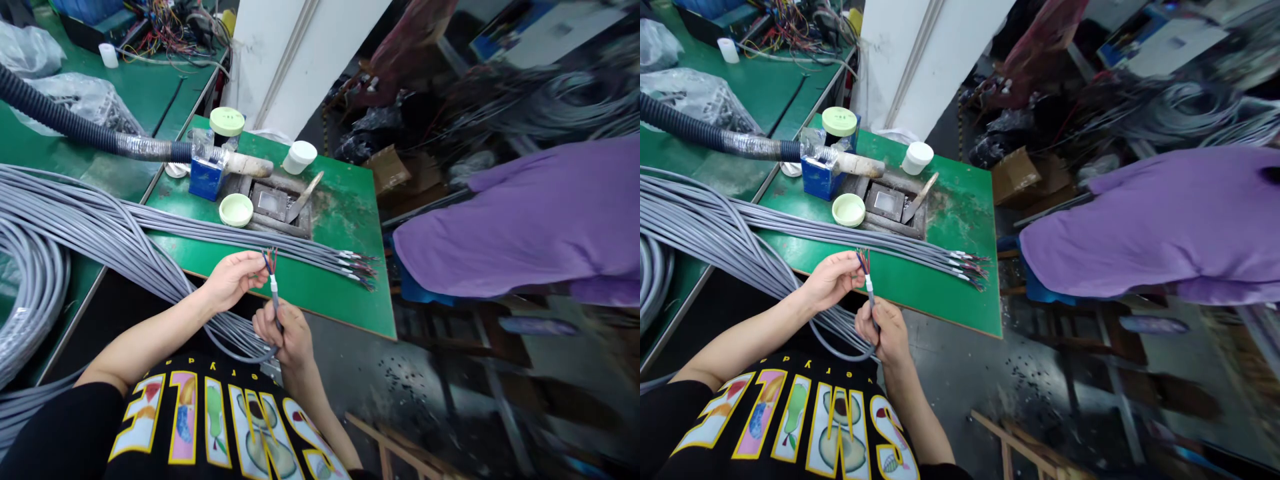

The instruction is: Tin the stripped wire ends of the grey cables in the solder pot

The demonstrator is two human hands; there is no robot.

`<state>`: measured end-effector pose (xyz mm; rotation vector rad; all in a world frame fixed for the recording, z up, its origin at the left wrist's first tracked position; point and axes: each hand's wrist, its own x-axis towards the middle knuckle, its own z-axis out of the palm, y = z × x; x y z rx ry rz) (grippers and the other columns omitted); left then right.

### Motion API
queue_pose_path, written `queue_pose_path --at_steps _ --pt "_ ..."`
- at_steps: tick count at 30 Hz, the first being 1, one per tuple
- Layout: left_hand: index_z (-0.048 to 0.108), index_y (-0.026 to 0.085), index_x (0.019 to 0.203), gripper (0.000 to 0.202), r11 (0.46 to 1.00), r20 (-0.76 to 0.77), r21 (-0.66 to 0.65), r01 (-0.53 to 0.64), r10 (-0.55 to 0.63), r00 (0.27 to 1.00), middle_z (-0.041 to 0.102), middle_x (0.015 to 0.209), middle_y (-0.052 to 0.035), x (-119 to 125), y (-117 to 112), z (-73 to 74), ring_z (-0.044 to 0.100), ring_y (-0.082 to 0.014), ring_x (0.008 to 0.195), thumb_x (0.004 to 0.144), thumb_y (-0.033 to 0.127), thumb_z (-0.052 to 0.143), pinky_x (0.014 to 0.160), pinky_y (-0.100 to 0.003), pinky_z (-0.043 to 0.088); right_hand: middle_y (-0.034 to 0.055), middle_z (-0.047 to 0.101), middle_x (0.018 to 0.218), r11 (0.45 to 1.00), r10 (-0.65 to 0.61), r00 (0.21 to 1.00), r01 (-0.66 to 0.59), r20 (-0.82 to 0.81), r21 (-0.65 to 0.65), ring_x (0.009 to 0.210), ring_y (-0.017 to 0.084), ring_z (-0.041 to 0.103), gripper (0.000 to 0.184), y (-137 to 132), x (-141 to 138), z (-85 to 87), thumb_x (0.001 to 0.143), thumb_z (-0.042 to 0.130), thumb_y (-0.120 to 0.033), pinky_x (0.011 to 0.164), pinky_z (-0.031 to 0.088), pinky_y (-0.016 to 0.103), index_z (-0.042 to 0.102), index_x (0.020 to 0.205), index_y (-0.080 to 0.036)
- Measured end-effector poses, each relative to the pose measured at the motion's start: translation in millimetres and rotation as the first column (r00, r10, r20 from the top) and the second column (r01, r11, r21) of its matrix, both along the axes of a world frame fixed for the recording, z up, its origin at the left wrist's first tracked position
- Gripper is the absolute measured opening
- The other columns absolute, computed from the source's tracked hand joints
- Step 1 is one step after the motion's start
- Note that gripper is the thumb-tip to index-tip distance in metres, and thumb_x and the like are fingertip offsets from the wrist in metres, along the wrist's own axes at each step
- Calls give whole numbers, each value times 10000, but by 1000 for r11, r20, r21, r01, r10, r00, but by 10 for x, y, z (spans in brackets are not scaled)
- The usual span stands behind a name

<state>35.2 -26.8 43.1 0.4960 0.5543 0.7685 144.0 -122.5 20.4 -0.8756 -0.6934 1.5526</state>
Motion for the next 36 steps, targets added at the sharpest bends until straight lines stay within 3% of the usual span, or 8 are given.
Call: queue_pose_path --at_steps 11,17,21,24,28,32,36 --pt "579 141 604 320 958 -146 281 -59 104 984 606 582 32 -22 53 15 493 -56 514 524 328 826 539 -212 391 -110 267 324 1000 19 998 -19 62 -5 315 69 210 394 -3 5 10 796 617 -554 379 245 219 526 621 -213" --pt "550 146 638 333 986 -94 157 -55 70 993 588 534 35 0 5 -10 514 -63 486 556 348 802 534 -203 413 -94 342 338 999 -7 997 4 83 38 326 76 275 357 17 41 -24 805 617 -526 396 283 225 561 659 -205" --pt "524 154 674 330 986 -112 154 -71 88 990 612 565 23 36 -68 -36 535 -75 502 591 354 775 546 -210 430 -88 472 436 992 -123 960 110 251 65 360 85 367 290 106 116 53 753 684 -450 391 308 214 594 906 -220" --pt "525 153 677 285 971 -174 237 -39 82 981 607 574 29 71 -122 -53 529 -70 510 613 317 749 549 -203 427 -93 510 500 981 -192 874 166 446 98 390 79 400 386 206 144 178 710 723 -325 395 311 203 585 1058 -233" --pt "503 156 638 228 953 -204 301 -41 107 973 530 523 60 105 -182 -71 472 -51 472 631 276 697 506 -185 391 -71 519 486 945 -325 687 210 650 250 390 72 383 221 305 114 265 749 670 -290 406 326 216 676 945 -189" --pt "518 159 670 176 950 -181 293 -105 163 970 524 516 63 120 -232 -74 468 -56 470 646 266 656 502 -188 391 -40 576 520 877 -480 537 267 694 401 416 90 461 164 330 74 199 787 607 -298 422 386 221 713 823 -179" --pt "509 168 652 175 927 -153 320 -193 252 956 539 536 53 135 -254 -61 499 -69 498 663 278 645 524 -201 415 -1 672 648 831 -555 431 252 711 496 517 125 574 151 340 75 161 807 597 -283 499 466 242 719 810 -194"
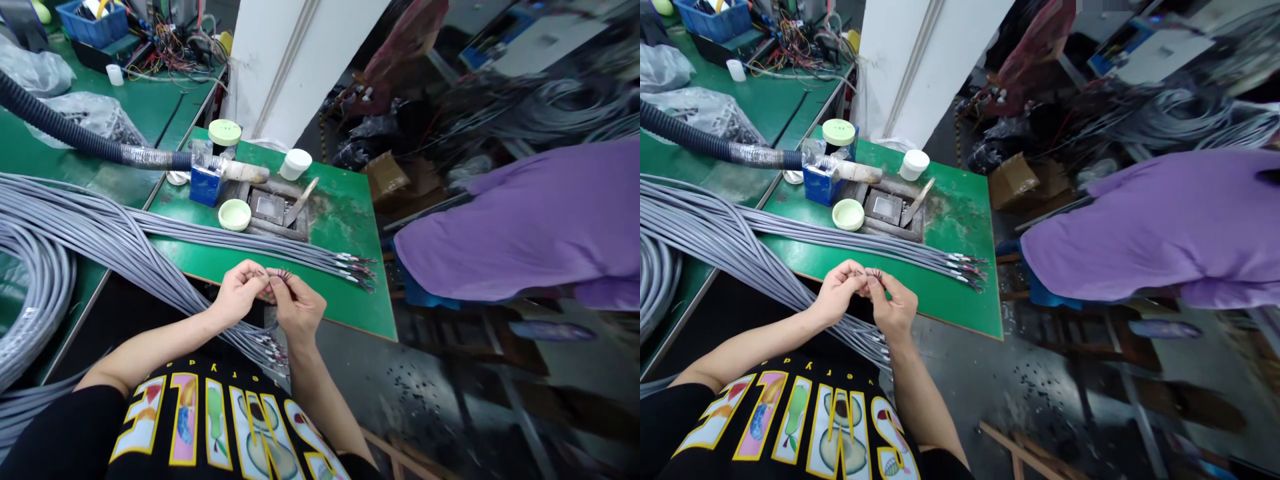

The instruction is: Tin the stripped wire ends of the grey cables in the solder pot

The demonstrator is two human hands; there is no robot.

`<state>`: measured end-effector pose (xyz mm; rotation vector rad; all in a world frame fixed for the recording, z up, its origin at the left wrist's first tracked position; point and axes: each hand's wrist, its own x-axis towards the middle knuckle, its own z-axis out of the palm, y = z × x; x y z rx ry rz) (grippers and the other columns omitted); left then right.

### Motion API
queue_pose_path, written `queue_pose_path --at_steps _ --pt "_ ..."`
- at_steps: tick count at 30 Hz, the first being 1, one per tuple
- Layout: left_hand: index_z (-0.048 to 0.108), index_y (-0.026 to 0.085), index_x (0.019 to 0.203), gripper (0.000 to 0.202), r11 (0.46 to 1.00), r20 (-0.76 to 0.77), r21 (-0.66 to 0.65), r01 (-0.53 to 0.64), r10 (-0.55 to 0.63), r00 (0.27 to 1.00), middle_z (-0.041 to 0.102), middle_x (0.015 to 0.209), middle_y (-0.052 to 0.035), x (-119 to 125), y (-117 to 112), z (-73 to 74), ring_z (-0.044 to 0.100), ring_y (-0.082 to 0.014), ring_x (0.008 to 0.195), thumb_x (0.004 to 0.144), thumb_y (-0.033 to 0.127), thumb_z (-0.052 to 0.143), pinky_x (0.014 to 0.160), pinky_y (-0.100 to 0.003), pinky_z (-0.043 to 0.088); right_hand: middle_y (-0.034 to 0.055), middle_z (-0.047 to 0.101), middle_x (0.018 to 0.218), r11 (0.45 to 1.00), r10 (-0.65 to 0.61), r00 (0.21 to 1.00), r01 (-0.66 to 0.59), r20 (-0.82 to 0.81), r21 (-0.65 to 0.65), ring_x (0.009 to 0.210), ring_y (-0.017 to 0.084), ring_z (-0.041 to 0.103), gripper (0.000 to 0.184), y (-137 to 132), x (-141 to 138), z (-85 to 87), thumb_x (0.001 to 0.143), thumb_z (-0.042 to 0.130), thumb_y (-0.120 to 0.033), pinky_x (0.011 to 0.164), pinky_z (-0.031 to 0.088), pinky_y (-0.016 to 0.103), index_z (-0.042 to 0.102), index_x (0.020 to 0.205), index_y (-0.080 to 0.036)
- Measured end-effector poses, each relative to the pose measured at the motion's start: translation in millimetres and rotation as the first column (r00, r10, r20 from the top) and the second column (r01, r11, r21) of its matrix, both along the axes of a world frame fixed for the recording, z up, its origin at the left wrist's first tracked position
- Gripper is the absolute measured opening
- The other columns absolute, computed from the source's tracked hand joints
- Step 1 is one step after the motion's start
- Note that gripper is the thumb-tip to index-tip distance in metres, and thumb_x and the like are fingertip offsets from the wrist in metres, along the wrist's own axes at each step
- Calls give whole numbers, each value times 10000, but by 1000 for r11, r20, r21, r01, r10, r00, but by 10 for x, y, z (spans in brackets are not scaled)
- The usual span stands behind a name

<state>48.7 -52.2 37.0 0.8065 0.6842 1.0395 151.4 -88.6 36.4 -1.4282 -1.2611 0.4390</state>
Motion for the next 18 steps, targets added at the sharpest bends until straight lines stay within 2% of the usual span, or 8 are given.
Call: queue_pose_path --at_steps 4,7,9,11,12,14,16,18 --pt "514 172 655 187 996 -26 51 -77 79 997 540 548 51 7 17 -6 512 -75 523 680 291 655 554 -209 433 -3 662 633 995 72 984 -81 164 50 571 131 591 190 35 14 76 840 571 -248 576 479 250 670 684 -204" --pt "521 173 690 211 993 -73 78 -84 90 993 561 574 38 -36 56 -28 521 -83 537 709 339 650 564 -218 436 -10 620 613 991 109 962 -126 251 54 568 121 555 209 112 50 172 854 553 -234 570 447 237 632 664 -196" --pt "542 173 759 216 988 -146 136 -69 89 985 591 619 21 -121 98 -51 540 -98 568 747 373 622 583 -232 442 -17 578 592 990 121 947 -138 298 35 550 117 520 208 221 107 247 852 550 -245 553 418 235 616 662 -192" --pt "567 173 825 192 962 -299 268 -44 126 946 617 677 4 -251 147 -89 556 -113 617 775 355 601 617 -246 444 -19 548 578 989 136 931 -148 340 11 539 116 495 218 397 183 328 841 549 -261 543 391 236 599 641 -188" --pt "579 175 840 166 934 -399 356 -16 168 901 624 699 -1 -325 171 -115 560 -120 643 781 328 599 636 -253 440 -19 539 572 987 150 920 -158 362 -7 537 116 488 227 510 222 367 833 549 -267 541 378 237 589 625 -186" --pt "599 180 827 98 855 -593 510 92 271 758 625 700 -6 -464 213 -186 557 -137 678 792 270 586 662 -268 424 -15 529 558 979 202 885 -189 419 -73 538 119 480 242 773 278 437 817 548 -277 542 355 240 574 597 -181" --pt "608 184 801 72 795 -726 563 228 344 595 620 669 -5 -559 239 -272 553 -149 673 815 233 558 659 -279 405 -9 536 550 961 272 822 -208 501 -182 544 123 484 252 1057 284 485 803 551 -273 549 335 247 571 573 -175" --pt "614 187 789 98 759 -801 560 330 395 451 618 645 -4 -595 249 -359 559 -158 659 836 227 538 647 -287 390 7 578 572 932 344 722 -186 600 -310 567 136 509 243 1319 234 504 801 551 -262 561 322 257 604 583 -168"
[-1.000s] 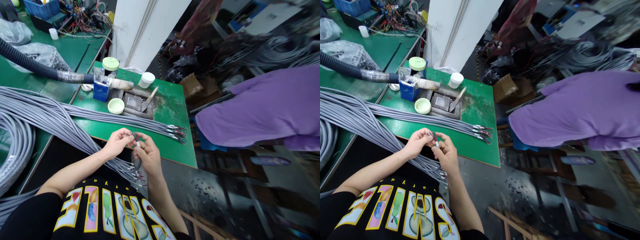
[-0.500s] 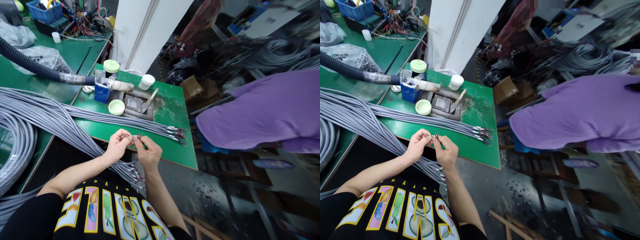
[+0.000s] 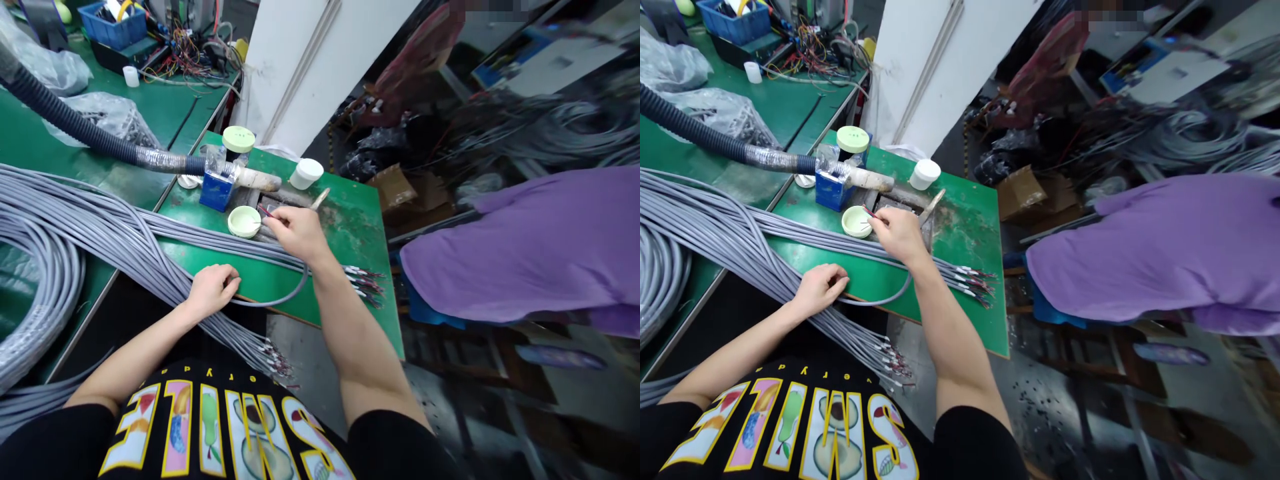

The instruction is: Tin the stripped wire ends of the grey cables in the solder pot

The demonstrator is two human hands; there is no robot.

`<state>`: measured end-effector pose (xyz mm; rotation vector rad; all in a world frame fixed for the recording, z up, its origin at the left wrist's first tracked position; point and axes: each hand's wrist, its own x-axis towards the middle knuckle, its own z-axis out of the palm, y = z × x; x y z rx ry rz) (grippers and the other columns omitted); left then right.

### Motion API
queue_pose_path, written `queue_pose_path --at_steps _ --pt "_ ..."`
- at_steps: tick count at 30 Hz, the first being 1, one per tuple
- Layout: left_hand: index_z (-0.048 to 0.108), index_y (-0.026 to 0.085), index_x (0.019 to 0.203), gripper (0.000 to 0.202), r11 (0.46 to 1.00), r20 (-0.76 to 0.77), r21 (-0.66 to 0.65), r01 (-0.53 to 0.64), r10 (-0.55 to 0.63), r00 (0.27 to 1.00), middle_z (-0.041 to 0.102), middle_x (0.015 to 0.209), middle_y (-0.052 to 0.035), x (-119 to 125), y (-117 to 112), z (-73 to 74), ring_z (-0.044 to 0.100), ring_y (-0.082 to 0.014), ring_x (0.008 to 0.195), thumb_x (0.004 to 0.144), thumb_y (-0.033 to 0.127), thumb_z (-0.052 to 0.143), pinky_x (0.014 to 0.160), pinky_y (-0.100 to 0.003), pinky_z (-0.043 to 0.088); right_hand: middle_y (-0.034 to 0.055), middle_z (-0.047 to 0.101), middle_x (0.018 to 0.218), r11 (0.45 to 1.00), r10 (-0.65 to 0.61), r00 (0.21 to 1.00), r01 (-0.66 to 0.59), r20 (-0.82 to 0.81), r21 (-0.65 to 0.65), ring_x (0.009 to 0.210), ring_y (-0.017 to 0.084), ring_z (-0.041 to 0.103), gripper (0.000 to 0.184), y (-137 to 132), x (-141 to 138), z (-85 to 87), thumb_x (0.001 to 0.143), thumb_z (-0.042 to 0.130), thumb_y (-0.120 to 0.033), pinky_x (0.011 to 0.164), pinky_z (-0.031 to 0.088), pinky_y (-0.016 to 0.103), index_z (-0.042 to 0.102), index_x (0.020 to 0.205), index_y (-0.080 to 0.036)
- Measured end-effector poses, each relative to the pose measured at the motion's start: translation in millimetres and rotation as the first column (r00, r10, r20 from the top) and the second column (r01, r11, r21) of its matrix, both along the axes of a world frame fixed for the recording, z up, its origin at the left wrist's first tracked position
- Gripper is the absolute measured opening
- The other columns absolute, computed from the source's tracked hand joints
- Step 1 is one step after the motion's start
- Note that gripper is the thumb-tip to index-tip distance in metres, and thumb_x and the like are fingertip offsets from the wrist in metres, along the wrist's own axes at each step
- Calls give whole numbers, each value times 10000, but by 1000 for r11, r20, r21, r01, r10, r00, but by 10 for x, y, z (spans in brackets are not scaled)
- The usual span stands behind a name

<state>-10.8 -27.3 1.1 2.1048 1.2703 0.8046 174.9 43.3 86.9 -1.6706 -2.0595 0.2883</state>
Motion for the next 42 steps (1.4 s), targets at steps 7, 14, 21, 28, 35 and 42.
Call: queue_pose_path --at_steps 7,14,21,28,35,42 --pt "617 189 800 184 973 -257 229 40 21 966 653 694 -19 66 -27 -167 589 -166 695 894 272 482 618 -309 336 115 735 934 966 69 884 56 463 -251 862 244 649 280 430 -298 -67 877 492 -306 656 393 289 734 918 -171" --pt "614 196 790 201 962 -303 268 50 35 952 646 694 -19 69 -35 -180 571 -160 690 901 277 467 612 -314 309 147 721 1057 945 129 821 68 556 -320 1001 282 657 335 471 -383 -109 910 437 -316 761 465 313 724 1027 -189" --pt "611 193 769 220 955 -296 293 52 39 954 633 678 -18 79 -39 -194 553 -155 673 907 273 459 608 -317 296 177 710 1069 938 116 811 101 573 -333 1003 301 655 328 468 -439 -98 902 451 -303 752 463 320 719 1021 -155" --pt "611 196 769 217 958 -261 282 47 30 965 634 685 -20 71 -47 -192 548 -162 674 907 271 460 619 -329 301 102 737 843 986 -37 898 103 438 -128 775 228 640 263 496 -36 -76 856 517 -304 623 391 283 741 857 -166" --pt "607 201 752 213 940 -243 340 30 57 968 635 670 -15 75 -31 -209 546 -158 666 900 252 463 611 -318 297 98 725 811 910 -335 861 401 383 -107 782 235 639 260 568 508 -284 833 528 -304 632 393 288 742 800 -161" --pt "602 199 731 190 915 -230 404 23 77 970 626 648 -3 72 -19 -205 542 -153 646 881 234 490 608 -314 300 129 740 929 858 -385 821 487 422 -165 882 256 666 279 593 551 -458 848 513 -299 718 454 298 753 894 -166"
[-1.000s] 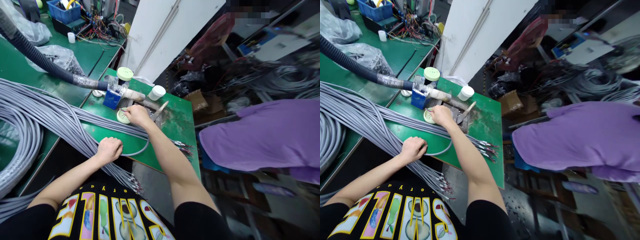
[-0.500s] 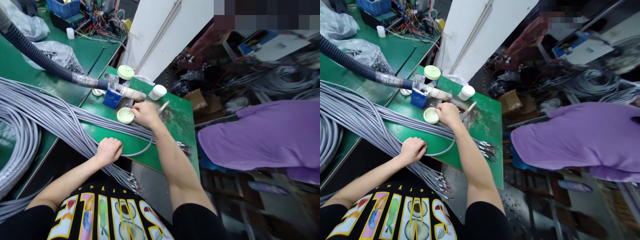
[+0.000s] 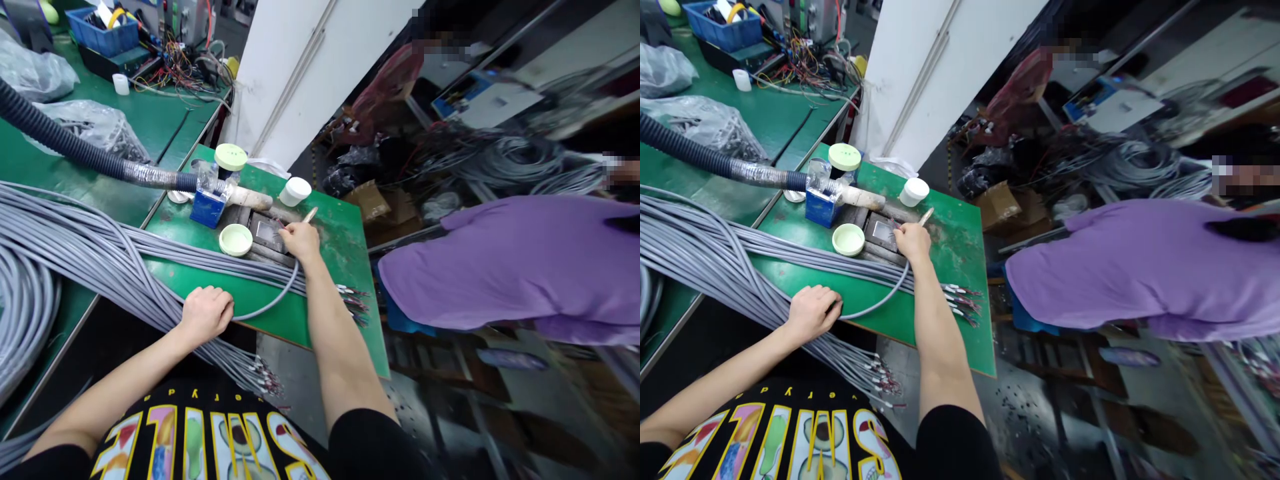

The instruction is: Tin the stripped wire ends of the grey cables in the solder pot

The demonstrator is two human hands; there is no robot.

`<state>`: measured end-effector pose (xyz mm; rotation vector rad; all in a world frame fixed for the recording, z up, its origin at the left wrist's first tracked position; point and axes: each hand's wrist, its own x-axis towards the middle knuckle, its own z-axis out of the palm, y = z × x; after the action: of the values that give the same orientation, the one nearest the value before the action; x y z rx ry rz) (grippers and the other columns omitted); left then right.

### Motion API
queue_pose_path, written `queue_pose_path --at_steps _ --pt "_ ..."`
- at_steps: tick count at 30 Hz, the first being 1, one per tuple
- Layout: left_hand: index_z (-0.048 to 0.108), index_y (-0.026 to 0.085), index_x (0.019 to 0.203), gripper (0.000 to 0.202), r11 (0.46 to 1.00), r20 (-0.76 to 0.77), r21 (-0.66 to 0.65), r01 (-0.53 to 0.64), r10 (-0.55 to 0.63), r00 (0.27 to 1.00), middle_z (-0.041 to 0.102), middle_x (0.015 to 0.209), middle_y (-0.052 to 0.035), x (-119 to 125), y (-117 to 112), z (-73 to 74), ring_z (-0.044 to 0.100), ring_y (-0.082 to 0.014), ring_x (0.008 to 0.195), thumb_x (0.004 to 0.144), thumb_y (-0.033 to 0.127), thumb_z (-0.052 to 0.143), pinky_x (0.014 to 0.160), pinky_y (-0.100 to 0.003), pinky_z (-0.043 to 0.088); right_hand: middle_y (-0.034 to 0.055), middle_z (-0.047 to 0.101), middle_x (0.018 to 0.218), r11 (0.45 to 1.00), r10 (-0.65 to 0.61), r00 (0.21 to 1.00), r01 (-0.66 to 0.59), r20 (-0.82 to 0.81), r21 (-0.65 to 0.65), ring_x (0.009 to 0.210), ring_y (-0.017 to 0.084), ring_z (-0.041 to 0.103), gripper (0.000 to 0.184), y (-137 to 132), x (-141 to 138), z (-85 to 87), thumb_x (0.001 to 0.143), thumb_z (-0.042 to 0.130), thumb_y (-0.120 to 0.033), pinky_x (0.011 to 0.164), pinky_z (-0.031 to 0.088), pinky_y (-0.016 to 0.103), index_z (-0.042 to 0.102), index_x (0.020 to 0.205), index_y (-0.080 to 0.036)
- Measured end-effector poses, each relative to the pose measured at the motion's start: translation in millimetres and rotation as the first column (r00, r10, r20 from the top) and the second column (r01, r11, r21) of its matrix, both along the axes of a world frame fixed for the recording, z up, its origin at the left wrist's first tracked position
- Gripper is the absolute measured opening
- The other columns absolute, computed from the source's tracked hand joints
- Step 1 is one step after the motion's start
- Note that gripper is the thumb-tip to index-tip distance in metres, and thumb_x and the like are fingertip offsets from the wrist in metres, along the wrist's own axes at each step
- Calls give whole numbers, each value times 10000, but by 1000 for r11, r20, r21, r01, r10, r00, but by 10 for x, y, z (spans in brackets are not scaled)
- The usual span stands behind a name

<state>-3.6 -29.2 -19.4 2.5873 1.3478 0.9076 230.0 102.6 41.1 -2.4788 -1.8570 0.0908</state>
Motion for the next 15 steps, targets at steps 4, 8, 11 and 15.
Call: queue_pose_path --at_steps 4,8,11,15 --pt "602 200 726 197 1000 -8 3 -2 2 1000 628 648 -4 2 1 14 540 -153 642 883 237 488 610 -316 299 129 738 959 1000 -4 1000 4 3 -10 910 259 666 280 13 4 -36 847 507 -297 738 466 301 756 899 -178" --pt "601 200 719 199 1000 0 2 -2 2 1000 623 636 -4 6 -1 25 539 -154 636 882 235 492 604 -314 296 131 738 945 1000 -8 1000 8 9 -20 891 255 671 283 14 -2 -58 844 503 -290 734 472 300 759 899 -184" --pt "602 203 717 211 1000 -8 -12 -4 4 1000 622 635 -7 8 -4 20 537 -156 635 887 241 483 602 -317 292 132 739 938 1000 -9 1000 9 10 -22 880 252 672 279 15 -8 -73 839 506 -287 728 470 297 761 893 -187" --pt "608 205 729 210 999 -14 -34 -4 4 1000 628 652 -12 7 -5 7 539 -157 646 889 249 479 606 -321 293 130 741 915 1000 -11 1000 11 -3 -14 864 253 671 267 22 -9 -80 823 516 -276 715 462 297 763 871 -186"
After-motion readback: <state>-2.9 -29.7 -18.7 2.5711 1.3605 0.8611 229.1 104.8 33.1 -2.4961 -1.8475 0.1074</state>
